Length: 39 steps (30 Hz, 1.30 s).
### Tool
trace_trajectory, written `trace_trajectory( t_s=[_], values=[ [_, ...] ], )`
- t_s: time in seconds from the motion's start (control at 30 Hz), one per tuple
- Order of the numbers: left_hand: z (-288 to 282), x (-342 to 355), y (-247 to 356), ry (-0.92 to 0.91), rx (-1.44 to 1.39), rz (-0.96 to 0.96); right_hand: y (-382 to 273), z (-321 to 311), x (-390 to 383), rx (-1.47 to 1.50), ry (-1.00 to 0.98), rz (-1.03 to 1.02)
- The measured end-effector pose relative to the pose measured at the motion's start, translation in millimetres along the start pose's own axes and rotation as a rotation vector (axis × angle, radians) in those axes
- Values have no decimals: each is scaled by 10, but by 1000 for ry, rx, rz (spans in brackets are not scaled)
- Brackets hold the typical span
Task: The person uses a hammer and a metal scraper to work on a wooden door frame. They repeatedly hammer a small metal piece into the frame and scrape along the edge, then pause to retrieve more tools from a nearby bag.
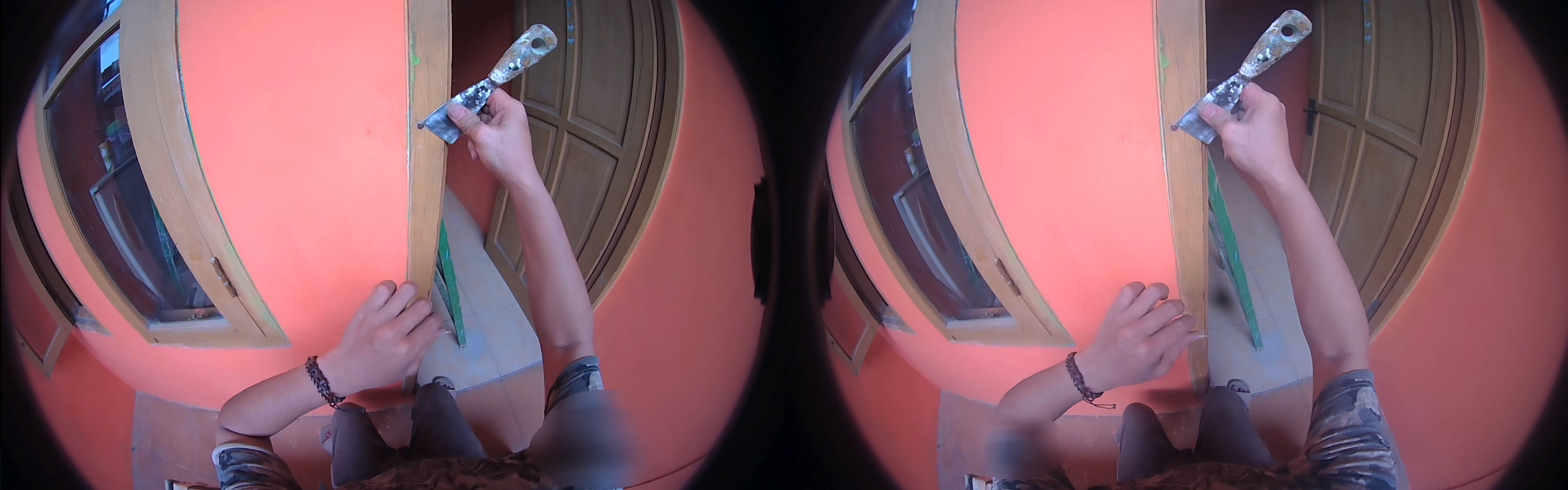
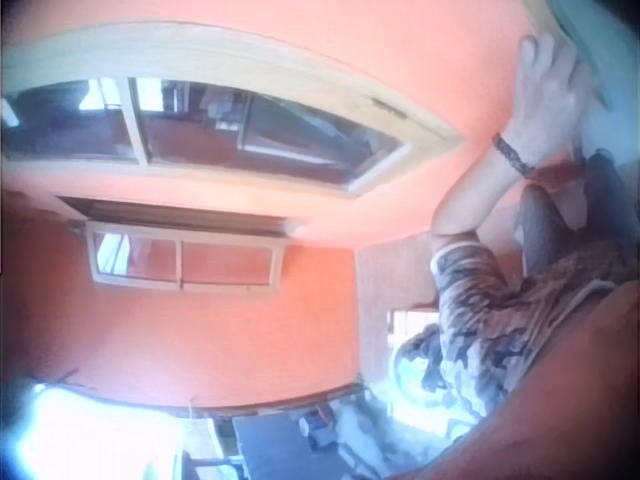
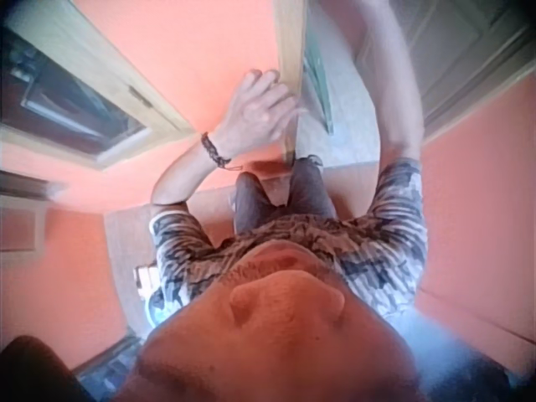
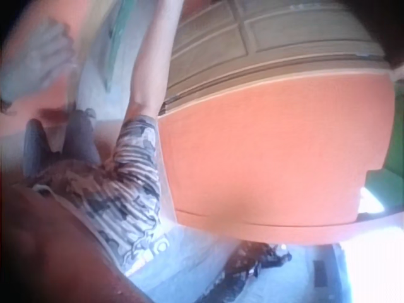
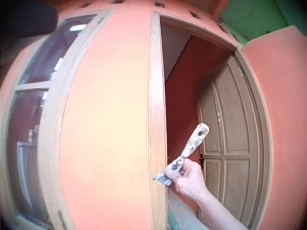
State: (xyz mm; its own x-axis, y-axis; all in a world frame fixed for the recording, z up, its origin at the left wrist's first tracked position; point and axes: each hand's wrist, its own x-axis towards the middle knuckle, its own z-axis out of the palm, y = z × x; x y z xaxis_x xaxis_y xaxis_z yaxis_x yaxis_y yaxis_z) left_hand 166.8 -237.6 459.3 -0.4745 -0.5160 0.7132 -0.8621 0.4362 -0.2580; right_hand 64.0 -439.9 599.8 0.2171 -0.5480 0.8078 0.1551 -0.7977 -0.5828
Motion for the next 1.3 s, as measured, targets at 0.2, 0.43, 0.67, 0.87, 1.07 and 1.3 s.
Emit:
trace_trajectory(
  t_s=[0.2, 0.43, 0.67, 0.87, 1.07, 1.3],
  values=[
    [95, 34, 34, 28, -76, -7, -22, 128, -278, -251, 93, -557],
    [47, 101, 148, 51, -88, -8, 145, -38, 160, 244, -234, 120],
    [-48, 17, 139, -8, -49, -68, 32, -41, 181, 118, -226, 59],
    [60, 23, 115, 2, -127, -70, 95, -20, 10, -4, -115, -230],
    [178, 46, 114, 31, -158, -77, 41, 107, -274, -196, -34, -549],
    [61, 148, 83, 53, -124, -85, -64, -34, 256, -42, -287, -35]
  ],
)
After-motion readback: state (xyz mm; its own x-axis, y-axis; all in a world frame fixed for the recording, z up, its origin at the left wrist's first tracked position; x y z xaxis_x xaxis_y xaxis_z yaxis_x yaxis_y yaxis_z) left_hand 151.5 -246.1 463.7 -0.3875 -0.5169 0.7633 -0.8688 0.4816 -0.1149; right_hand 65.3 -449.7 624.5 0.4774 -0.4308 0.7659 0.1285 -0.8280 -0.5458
